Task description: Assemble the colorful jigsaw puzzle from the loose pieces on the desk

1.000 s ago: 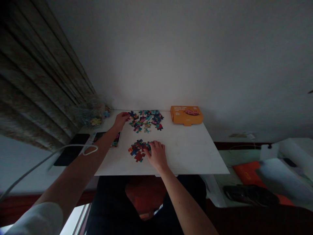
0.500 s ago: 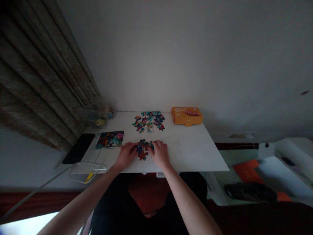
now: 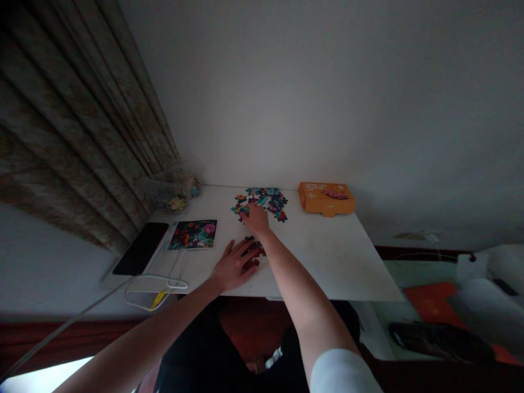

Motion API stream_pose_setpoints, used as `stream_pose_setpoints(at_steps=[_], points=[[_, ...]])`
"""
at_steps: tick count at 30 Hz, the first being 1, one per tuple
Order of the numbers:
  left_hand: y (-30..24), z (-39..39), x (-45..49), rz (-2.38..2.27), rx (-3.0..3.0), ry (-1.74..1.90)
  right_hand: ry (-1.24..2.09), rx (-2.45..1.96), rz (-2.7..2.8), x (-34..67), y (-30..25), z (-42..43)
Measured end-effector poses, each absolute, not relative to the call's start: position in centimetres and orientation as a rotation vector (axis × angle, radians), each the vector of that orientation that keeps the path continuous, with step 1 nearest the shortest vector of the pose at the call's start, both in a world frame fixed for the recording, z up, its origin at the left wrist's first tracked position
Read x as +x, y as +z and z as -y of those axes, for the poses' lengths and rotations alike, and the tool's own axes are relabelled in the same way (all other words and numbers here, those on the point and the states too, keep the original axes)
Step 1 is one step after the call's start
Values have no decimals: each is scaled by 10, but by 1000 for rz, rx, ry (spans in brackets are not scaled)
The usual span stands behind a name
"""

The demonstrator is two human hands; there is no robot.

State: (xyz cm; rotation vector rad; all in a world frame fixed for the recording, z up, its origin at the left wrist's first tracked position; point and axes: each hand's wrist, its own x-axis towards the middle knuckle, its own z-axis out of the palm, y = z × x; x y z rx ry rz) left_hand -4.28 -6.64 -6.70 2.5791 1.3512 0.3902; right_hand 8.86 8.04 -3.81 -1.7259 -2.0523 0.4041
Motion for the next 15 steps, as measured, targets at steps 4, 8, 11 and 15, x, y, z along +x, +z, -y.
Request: stream_pose_setpoints(at_steps=[4,8,11,15], points=[[-65,66,-42,-1350,2541,412,463,-1808,2041,60,-38,-135],[-63,66,-42,-1332,2506,453,474,-1841,1994,43,-54,-164],[-62,66,-42,-1320,2492,486,461,-1833,1911,36,-67,-177],[-63,67,-43,-1318,2486,495,647,-1787,1783,35,-73,-195]])
